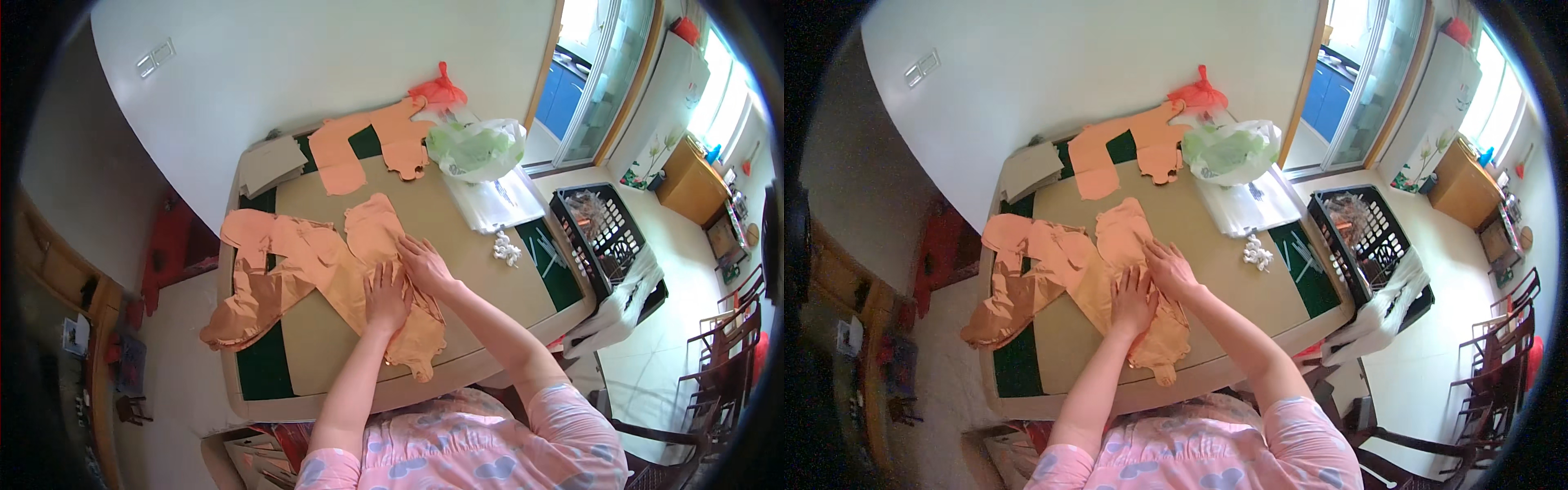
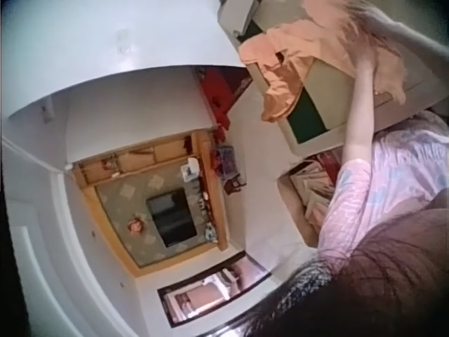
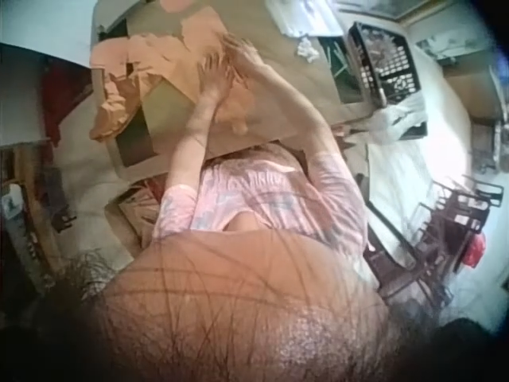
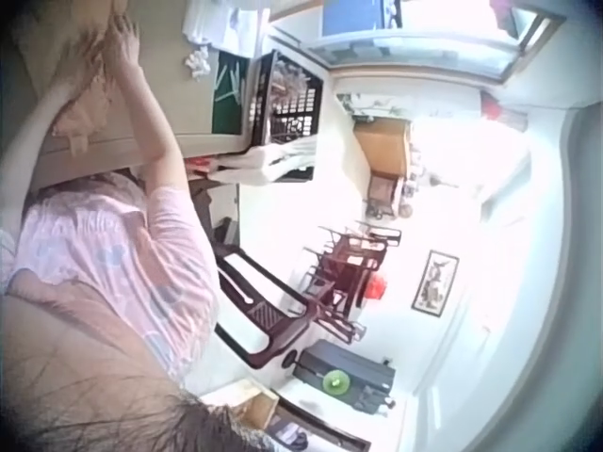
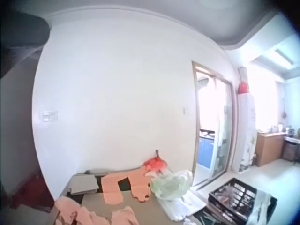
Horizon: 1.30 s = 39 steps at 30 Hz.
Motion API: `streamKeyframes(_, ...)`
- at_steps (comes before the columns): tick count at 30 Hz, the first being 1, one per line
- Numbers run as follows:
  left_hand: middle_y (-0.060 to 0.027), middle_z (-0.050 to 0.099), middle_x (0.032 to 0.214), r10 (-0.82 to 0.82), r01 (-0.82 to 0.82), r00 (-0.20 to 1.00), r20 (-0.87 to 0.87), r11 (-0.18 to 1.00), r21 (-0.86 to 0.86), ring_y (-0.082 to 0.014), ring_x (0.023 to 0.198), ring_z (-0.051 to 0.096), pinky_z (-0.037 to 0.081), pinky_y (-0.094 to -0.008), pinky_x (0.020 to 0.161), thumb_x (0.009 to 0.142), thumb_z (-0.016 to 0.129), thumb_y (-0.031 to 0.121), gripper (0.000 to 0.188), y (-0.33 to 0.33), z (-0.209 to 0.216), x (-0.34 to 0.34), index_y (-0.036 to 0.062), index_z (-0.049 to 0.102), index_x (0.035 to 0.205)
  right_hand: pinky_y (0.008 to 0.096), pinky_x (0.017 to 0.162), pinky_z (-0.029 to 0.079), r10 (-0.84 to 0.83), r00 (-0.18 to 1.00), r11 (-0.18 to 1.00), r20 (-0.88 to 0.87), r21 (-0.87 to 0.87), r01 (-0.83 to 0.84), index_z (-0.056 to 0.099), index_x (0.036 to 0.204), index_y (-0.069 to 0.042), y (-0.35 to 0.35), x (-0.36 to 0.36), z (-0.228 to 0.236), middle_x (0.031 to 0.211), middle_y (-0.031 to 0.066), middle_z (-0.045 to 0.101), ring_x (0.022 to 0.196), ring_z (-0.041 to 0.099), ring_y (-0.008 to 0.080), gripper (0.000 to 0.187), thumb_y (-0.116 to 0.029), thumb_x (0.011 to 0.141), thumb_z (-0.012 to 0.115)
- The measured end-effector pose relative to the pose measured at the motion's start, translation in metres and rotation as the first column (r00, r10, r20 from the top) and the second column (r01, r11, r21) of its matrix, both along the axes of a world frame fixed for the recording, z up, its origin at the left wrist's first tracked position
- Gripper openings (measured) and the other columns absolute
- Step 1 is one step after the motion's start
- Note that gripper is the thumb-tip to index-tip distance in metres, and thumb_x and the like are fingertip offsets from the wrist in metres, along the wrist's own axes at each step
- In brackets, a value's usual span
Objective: Folding a foil balloon and placing it into a plastic sleeve with a cardboard insert.
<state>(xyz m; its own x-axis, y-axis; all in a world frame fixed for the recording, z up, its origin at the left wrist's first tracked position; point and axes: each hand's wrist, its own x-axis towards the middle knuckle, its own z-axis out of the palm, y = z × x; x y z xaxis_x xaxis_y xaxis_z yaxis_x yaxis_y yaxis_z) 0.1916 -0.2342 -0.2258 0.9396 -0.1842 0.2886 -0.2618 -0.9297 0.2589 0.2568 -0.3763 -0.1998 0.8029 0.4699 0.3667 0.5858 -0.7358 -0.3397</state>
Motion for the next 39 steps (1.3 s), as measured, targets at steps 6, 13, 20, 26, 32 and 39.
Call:
streamKeyframes(6, -0.016, 0.04, 0.145, 0.001, 0.0, 1.0, 0.017, 0.998, -0.059, -0.0335, 0.138, 0.03, 0.02, -0.0553, 0.112, 0.09, 0.054, 0.03, 0.048, 0.005, 0.005, -0.004, 0.01, 0.049, 0.134, 0.0477, 0.109, 0.032, -0.06, 0.997, 0.998, 0.038, 0.022, 0.06, 0.05, 0.13, -0.002, 0.013, 0.008, -0.017, 0.139, 0.013, 0.048, 0.134, 0.04, 0.0272, 0.042, -0.017, 0.092, 0.049)
streamKeyframes(13, -0.0161, 0.053, 0.126, 0.465, -0.256, 0.794, 0.39, 0.839, -0.48, -0.0326, 0.115, 0.051, 0.039, -0.042, 0.098, 0.087, 0.058, 0.015, 0.037, 0.061, 0.019, -0.009, 0.004, 0.057, 0.122, 0.0459, 0.111, 0.029, -0.087, 0.996, 0.993, -0.012, -0.077, 0.086, 0.047, 0.135, -0.006, 0.009, 0.014, -0.023, 0.143, 0.0106, 0.045, 0.135, 0.038, 0.0258, 0.043, -0.023, 0.096, 0.045)
streamKeyframes(20, -0.006, 0.064, 0.103, 0.193, -0.367, 0.897, -0.399, -0.18, -0.913, -0.0159, 0.1, 0.057, 0.043, -0.0279, 0.087, 0.087, 0.052, 0.01, 0.025, 0.1, 0.025, -0.003, -0.0034, 0.064, 0.104, 0.047, 0.11, 0.029, -0.068, 0.998, 0.997, 0.005, -0.043, 0.068, 0.048, 0.134, -0.005, 0.011, 0.014, -0.019, 0.142, 0.0114, 0.046, 0.134, 0.039, 0.0271, 0.041, -0.021, 0.096, 0.044)
streamKeyframes(26, -0.0149, 0.059, 0.104, 0.26, -0.149, 0.966, -0.011, 0.519, -0.842, -0.0281, 0.096, 0.058, 0.045, -0.0341, 0.086, 0.087, 0.055, 0.009, 0.024, 0.054, 0.022, 0.028, -0.0052, 0.06, 0.105, 0.0476, 0.109, 0.03, -0.081, 0.997, 0.996, 0.014, -0.019, 0.081, 0.049, 0.132, -0.004, 0.012, 0.012, -0.019, 0.141, 0.0121, 0.046, 0.134, 0.039, 0.0272, 0.041, -0.019, 0.095, 0.045)
streamKeyframes(32, -0.0149, 0.063, 0.108, 0.158, -0.008, 0.979, 0.126, 0.652, -0.758, -0.0256, 0.095, 0.063, 0.051, -0.0331, 0.084, 0.088, 0.059, 0.011, 0.026, 0.007, 0.005, 0.046, -0.0011, 0.064, 0.111, 0.0473, 0.11, 0.029, -0.074, 0.997, 0.996, -0.001, -0.041, 0.074, 0.048, 0.135, -0.006, 0.011, 0.011, -0.021, 0.142, 0.0112, 0.045, 0.135, 0.039, 0.0274, 0.043, -0.021, 0.095, 0.046)
streamKeyframes(39, -0.017, 0.06, 0.12, 0.179, -0.076, 0.978, 0.111, 0.791, -0.607, -0.0318, 0.11, 0.059, 0.047, -0.0376, 0.092, 0.089, 0.053, 0.01, 0.032, 0.055, 0.01, 0.047, 0.0047, 0.06, 0.12, 0.0479, 0.11, 0.029, -0.065, 0.998, 0.998, -0.017, -0.007, 0.065, 0.046, 0.136, -0.004, 0.012, 0.009, -0.017, 0.142, 0.0122, 0.045, 0.134, 0.038, 0.0265, 0.045, -0.019, 0.094, 0.046)
